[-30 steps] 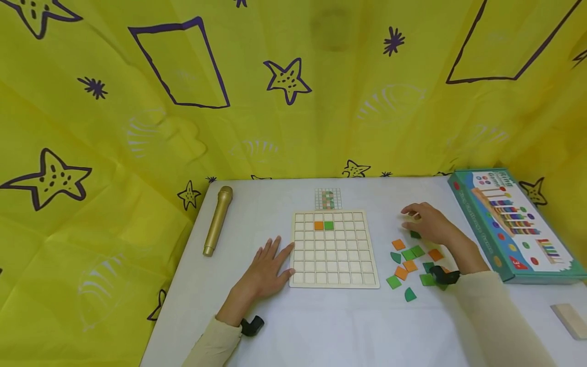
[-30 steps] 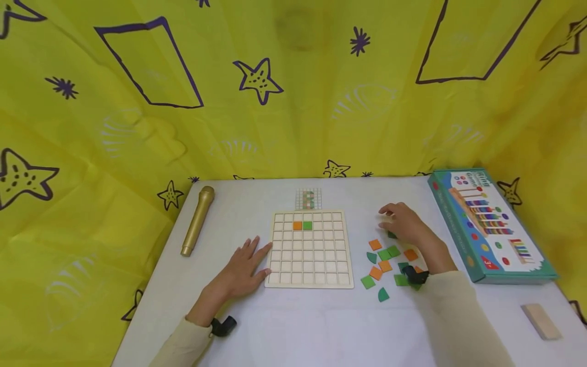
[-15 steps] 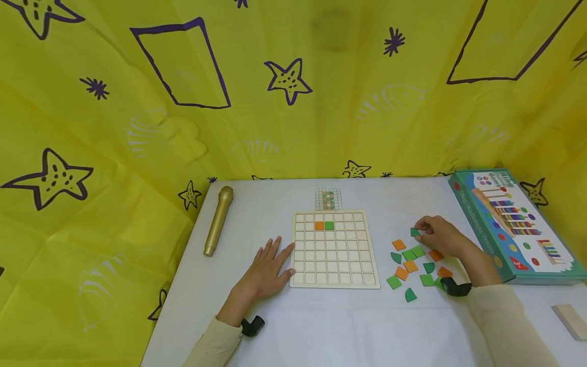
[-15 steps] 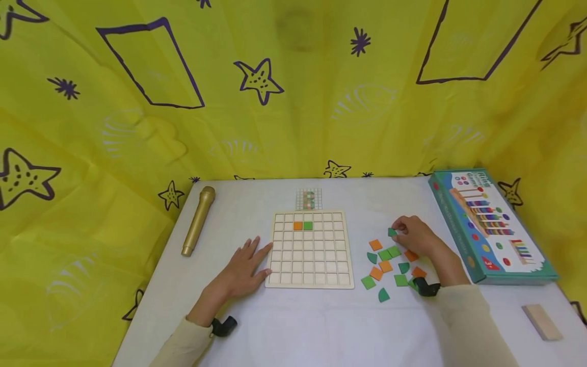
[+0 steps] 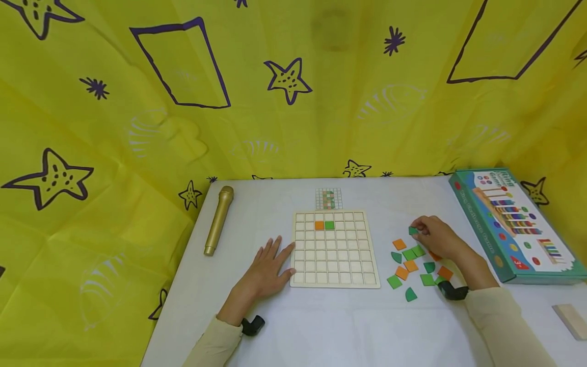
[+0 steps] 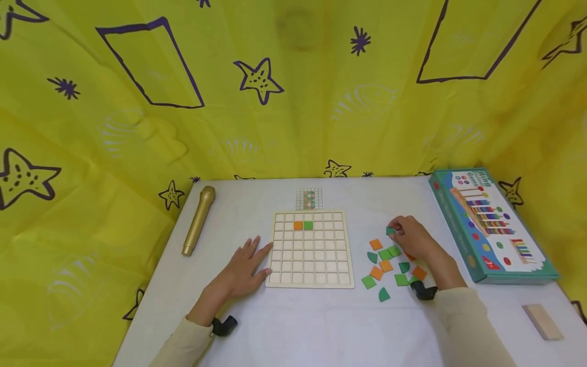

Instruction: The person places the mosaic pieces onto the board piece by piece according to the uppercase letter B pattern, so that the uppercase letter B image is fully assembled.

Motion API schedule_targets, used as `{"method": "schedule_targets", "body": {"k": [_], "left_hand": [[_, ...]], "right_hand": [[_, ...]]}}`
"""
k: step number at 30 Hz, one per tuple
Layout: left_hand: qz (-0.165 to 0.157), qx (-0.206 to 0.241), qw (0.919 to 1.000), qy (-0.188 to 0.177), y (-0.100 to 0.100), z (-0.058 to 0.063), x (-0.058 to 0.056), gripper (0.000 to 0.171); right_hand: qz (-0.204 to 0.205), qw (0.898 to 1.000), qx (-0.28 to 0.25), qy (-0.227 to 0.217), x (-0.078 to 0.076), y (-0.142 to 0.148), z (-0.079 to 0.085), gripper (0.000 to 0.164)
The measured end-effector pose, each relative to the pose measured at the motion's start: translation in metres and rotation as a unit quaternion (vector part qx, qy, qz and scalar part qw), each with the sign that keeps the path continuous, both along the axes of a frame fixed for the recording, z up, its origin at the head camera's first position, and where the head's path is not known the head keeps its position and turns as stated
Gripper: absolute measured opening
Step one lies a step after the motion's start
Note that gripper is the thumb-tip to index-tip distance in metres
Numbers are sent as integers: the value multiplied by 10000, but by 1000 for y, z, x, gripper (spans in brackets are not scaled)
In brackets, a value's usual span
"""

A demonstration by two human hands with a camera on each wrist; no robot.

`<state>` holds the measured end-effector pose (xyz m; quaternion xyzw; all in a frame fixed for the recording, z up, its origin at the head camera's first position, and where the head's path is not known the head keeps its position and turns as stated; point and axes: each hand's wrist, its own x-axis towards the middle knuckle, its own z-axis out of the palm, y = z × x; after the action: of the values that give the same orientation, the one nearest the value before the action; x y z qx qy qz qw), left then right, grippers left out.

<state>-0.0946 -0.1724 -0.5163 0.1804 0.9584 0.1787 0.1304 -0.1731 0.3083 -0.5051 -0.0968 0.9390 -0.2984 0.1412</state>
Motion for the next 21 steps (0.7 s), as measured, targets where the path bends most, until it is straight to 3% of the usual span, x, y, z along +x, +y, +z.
{"method": "schedule_targets", "body": {"k": [14,21], "left_hand": [[21,2,10000,-65,1,3,0,65],[31,-14,10000,-64,1,4,1,65]], "right_hand": [[55,9998,-33,180,-9,-16,6,28],[-59,9999,-108,0,-21,-47,6,31]]}}
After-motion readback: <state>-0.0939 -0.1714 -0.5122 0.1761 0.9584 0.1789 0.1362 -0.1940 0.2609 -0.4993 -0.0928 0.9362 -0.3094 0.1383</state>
